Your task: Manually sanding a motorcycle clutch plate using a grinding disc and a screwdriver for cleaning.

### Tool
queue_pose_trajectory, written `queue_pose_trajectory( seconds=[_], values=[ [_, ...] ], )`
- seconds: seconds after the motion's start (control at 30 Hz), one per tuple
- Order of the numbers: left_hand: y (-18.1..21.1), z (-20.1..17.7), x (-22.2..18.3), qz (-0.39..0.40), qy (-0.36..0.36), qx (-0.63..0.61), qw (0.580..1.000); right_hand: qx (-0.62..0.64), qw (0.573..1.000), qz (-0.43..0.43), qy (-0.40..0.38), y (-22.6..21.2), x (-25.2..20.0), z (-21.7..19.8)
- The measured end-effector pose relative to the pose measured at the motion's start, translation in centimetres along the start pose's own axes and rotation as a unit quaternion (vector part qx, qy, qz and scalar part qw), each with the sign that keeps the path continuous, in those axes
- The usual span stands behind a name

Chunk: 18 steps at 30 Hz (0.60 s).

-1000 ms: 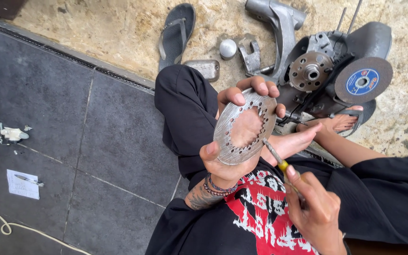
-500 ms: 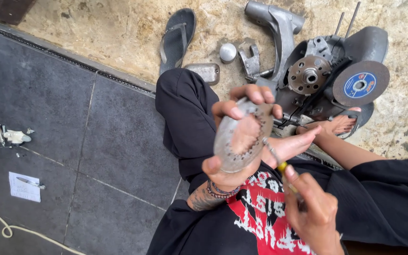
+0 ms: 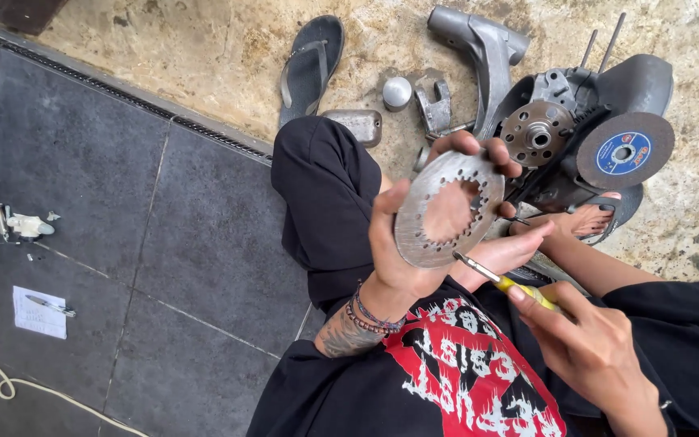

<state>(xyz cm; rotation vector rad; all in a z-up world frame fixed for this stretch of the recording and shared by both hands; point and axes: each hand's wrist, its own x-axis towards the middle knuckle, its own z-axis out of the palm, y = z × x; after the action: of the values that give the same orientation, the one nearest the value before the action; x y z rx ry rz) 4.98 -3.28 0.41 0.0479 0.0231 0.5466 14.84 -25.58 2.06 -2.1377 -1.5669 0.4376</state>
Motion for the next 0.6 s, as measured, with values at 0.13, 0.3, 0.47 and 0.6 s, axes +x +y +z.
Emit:
queue_pose_trajectory(
  seconds=[0.13, 0.3, 0.47, 0.6],
  values=[
    [-1.7, -1.3, -0.5, -0.047, 0.008, -0.053, 0.997, 0.047, 0.998, -0.041, -0.009, -0.6, 1.0, 0.0],
    [-1.1, -1.4, -0.1, -0.030, 0.010, -0.029, 0.999, 0.145, 0.989, -0.002, -0.040, -1.9, 1.4, 0.2],
    [-2.2, -1.7, -0.5, -0.028, 0.021, 0.003, 0.999, 0.156, 0.988, 0.010, -0.006, -2.9, 1.8, 0.3],
    [-2.0, -2.7, -0.3, -0.015, 0.037, 0.021, 0.999, 0.166, 0.986, 0.018, -0.003, -3.2, 1.6, 0.7]
  ],
)
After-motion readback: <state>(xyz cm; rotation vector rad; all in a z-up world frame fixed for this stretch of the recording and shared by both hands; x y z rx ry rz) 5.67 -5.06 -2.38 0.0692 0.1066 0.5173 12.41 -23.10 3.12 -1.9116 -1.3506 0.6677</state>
